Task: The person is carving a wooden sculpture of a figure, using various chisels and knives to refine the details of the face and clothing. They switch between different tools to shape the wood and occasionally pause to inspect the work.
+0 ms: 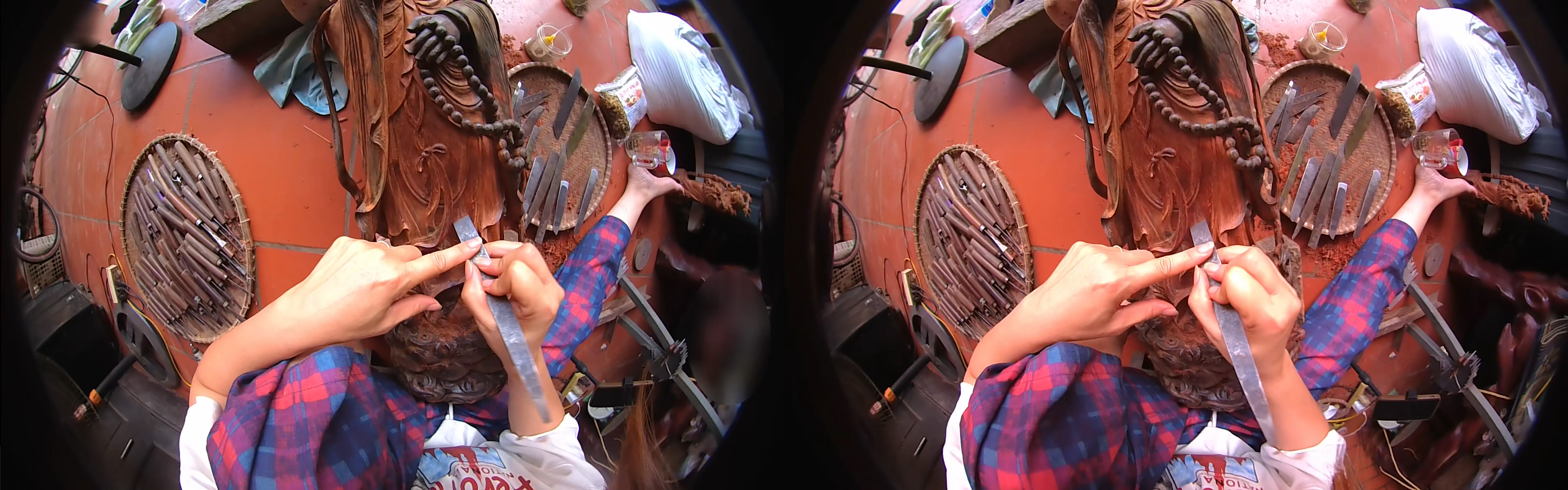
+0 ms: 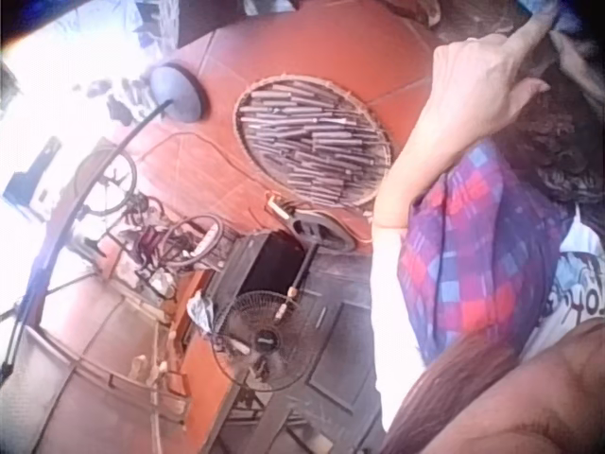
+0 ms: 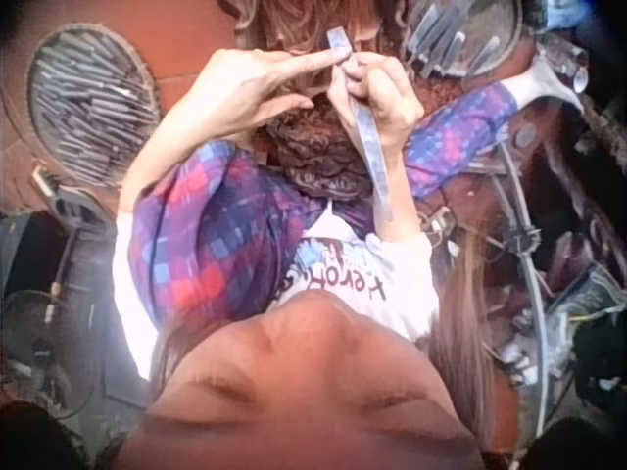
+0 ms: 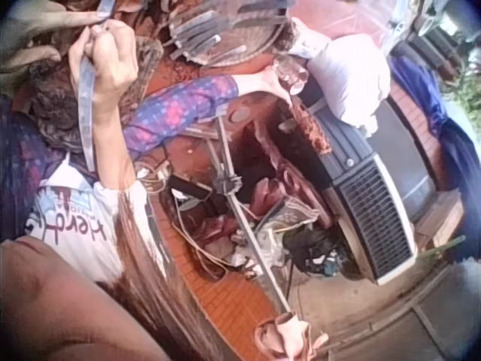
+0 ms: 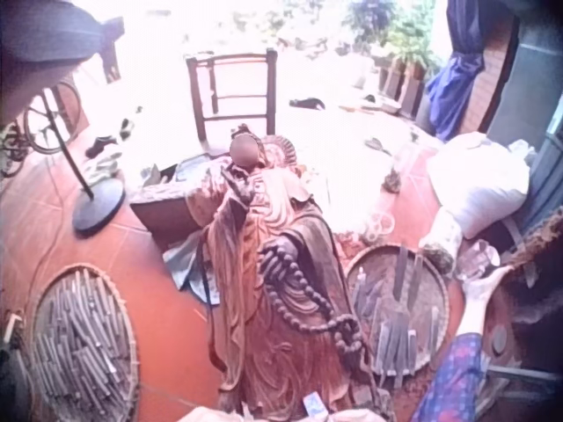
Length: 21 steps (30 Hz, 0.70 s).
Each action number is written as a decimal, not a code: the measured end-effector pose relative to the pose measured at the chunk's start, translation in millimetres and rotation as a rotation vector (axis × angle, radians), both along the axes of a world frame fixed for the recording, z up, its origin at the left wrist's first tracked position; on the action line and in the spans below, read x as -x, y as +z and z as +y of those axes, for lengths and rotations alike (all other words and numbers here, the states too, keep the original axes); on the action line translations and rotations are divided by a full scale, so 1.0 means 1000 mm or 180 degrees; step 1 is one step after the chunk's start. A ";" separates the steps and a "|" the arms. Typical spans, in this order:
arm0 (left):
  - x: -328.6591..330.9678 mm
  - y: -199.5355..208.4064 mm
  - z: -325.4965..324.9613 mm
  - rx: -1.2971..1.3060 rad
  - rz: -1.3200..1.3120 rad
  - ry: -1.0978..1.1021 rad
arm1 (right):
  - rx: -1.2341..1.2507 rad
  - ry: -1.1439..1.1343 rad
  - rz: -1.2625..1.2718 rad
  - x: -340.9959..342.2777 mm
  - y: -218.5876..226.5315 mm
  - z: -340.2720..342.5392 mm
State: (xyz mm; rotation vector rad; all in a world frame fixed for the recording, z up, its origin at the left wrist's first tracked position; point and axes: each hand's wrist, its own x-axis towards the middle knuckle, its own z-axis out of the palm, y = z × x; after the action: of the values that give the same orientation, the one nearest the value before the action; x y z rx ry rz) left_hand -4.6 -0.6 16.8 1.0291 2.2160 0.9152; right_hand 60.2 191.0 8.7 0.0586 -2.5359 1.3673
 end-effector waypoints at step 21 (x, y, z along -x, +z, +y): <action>-0.009 0.001 -0.014 -0.0344 -0.0577 -0.0777 | 0.0322 0.0322 -0.0293 -0.026 0.036 0.033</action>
State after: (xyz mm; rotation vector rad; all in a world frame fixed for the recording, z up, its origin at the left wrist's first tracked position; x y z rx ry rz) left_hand 4.3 -14.6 17.6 1.1859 1.8628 0.9835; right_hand 86.1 223.6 44.7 0.1085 -2.5650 1.5689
